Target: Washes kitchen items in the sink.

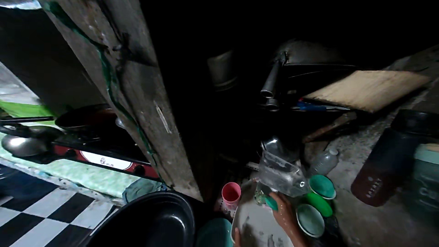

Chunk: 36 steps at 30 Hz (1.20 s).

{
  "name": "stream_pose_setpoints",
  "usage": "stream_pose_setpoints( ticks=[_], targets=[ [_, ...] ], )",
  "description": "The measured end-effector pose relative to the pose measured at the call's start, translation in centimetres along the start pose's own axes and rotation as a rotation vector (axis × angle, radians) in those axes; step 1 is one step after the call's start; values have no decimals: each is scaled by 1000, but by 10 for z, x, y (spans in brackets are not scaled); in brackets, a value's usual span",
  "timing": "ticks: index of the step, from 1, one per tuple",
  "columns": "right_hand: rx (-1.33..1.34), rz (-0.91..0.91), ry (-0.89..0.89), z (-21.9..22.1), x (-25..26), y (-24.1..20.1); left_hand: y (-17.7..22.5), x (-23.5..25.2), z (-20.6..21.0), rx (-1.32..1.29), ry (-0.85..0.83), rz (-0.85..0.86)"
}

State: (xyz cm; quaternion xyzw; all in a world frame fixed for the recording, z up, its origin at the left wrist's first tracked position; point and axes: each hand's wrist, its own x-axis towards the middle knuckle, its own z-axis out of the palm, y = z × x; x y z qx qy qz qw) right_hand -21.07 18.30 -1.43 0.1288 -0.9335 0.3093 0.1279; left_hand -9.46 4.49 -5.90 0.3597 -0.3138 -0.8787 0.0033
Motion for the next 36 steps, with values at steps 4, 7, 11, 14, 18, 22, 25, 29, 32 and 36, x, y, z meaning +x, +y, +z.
stream_pose_setpoints(
  ticks=[4, 7, 11, 14, 18, 22, 25, 29, 32, 36],
  targets=[
    [-93, 9, -140, 11, -15, 9, -4, 34, 24, 81, 58, 55],
    [-68, 20, -142, 26, -26, 23, -6, 61, 23, 244, 95, 109],
    [5, 0, -135, 25, -30, 29, 22, 54, 21, 347, 36, -45],
    [12, 26, -251, 8, -36, 19, 50, 24, -6, 499, -120, 10],
    [155, 73, -194, 3, -60, 21, 73, -6, -71, 1161, -307, 328],
    [399, 211, -93, 5, -103, 29, 71, -25, -118, 1685, -267, 414],
    [441, 354, -84, 6, -138, 33, 71, -25, -135, 1660, -265, 395],
    [377, 504, -107, -2, -166, 38, 84, -26, -141, 1724, -443, 343],
    [282, 628, -167, -17, -175, 33, 96, -36, -138, 1711, -523, 272],
    [467, 770, -193, -23, -203, 22, 111, -48, -136, 1630, -494, 208]
  ],
)
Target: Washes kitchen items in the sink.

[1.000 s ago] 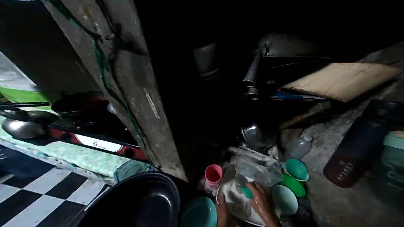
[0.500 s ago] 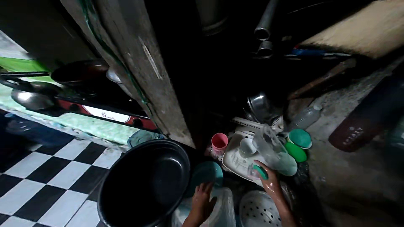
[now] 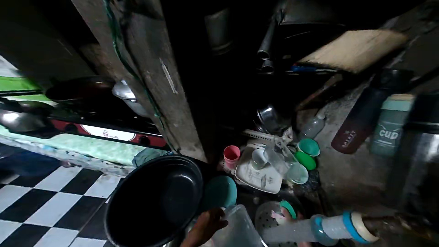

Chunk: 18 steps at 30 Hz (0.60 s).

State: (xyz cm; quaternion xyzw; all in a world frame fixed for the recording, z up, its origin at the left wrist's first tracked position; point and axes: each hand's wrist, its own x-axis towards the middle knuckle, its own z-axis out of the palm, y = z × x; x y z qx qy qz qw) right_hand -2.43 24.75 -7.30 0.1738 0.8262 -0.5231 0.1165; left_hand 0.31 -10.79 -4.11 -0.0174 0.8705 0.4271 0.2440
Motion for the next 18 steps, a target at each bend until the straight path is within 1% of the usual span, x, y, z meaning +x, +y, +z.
stream_pose_setpoints(
  ticks=[1, 2, 4, 5, 7, 8, 9, 10, 12, 14, 16, 18],
  targets=[
    [80, -31, 47, 6, -3, 17, -1, -1, -1, -24, 33, -8],
    [106, -74, 83, 13, -9, 30, -3, -2, -1, -43, 67, -13],
    [0, -193, 132, 32, -31, 36, 1, -5, -1, -72, 105, -61],
    [-82, -239, 102, 41, -48, 28, 7, -6, 2, -94, 123, -89],
    [-202, -328, -40, 58, -83, 3, 27, -11, 8, -159, 139, -126],
    [-248, -402, -92, 68, -98, -7, 39, -12, 13, -178, 138, -134],
    [-304, -483, -91, 79, -110, -15, 48, -12, 20, -182, 136, -130],
    [-373, -558, -53, 88, -121, -22, 57, -12, 26, -176, 135, -117],
    [-538, -641, 37, 99, -133, -35, 65, -11, 36, -145, 148, -72],
    [-644, -617, 32, 99, -133, -41, 62, -12, 40, -206, 147, -17],
    [-639, -552, -2, 95, -125, -39, 49, -14, 44, -363, 156, 33],
    [-605, -458, -59, 86, -116, -38, 32, -17, 50, -413, 269, 90]
  ],
)
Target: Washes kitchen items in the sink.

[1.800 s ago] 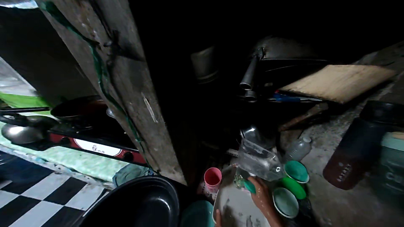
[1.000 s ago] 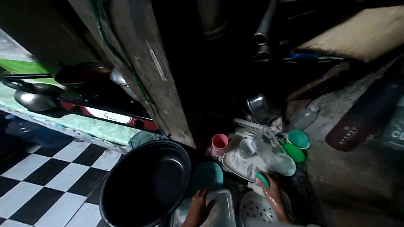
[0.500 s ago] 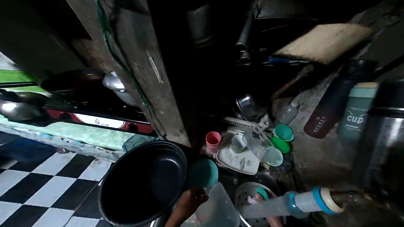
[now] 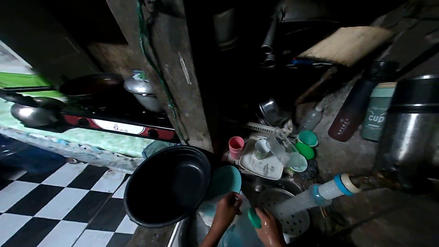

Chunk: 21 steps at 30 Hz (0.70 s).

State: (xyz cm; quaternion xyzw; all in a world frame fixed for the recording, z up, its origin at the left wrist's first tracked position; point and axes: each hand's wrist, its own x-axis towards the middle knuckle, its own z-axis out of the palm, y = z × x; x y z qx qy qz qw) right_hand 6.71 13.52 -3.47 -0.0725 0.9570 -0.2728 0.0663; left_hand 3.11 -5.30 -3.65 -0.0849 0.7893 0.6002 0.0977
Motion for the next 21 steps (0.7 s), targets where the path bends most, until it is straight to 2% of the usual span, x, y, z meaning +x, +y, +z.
stream_pose_setpoints(
  ticks=[2, 3, 7, 9, 13, 16, 21],
  targets=[
    [45, 48, -20, -2, 2, 12, -20, -8, -4, 56, 119, 88],
    [68, 45, 6, -1, 1, 18, -29, -13, -5, 46, 124, 102],
    [175, -26, 71, 3, -11, 27, -50, -35, 7, -263, -69, -73],
    [209, -96, 121, 7, -16, 27, -60, -36, 15, -355, -35, -69],
    [291, 1, 106, -1, -17, 20, -68, -33, 17, -298, 25, 23],
    [284, 36, 112, -9, -10, 14, -70, -37, 15, -195, -15, 76],
    [233, 43, -70, -21, -3, 7, -78, -39, 14, -151, -9, 117]
  ],
)
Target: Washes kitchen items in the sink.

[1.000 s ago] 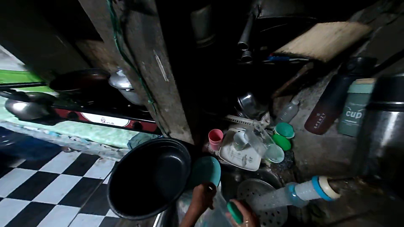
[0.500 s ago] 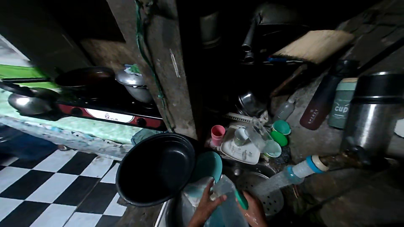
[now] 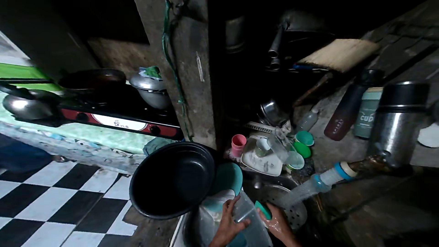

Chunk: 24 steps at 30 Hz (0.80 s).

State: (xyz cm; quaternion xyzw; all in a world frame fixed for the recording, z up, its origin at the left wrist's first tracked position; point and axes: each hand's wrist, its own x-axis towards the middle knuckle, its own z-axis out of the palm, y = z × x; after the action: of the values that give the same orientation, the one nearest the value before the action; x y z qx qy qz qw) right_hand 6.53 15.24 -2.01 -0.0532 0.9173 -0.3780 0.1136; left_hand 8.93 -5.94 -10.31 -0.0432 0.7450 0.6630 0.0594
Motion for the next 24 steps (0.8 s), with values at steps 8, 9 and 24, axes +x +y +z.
stream_pose_setpoints(
  ticks=[8, 9, 24],
  targets=[
    [-193, -46, -47, -5, 3, -14, 4, -1, -1, 105, -30, 42],
    [-211, -37, -58, -5, 4, -16, 5, 0, -2, 114, -36, 41],
    [14, 33, 336, -4, 2, -32, 14, -26, -11, 204, 113, 244]
  ],
)
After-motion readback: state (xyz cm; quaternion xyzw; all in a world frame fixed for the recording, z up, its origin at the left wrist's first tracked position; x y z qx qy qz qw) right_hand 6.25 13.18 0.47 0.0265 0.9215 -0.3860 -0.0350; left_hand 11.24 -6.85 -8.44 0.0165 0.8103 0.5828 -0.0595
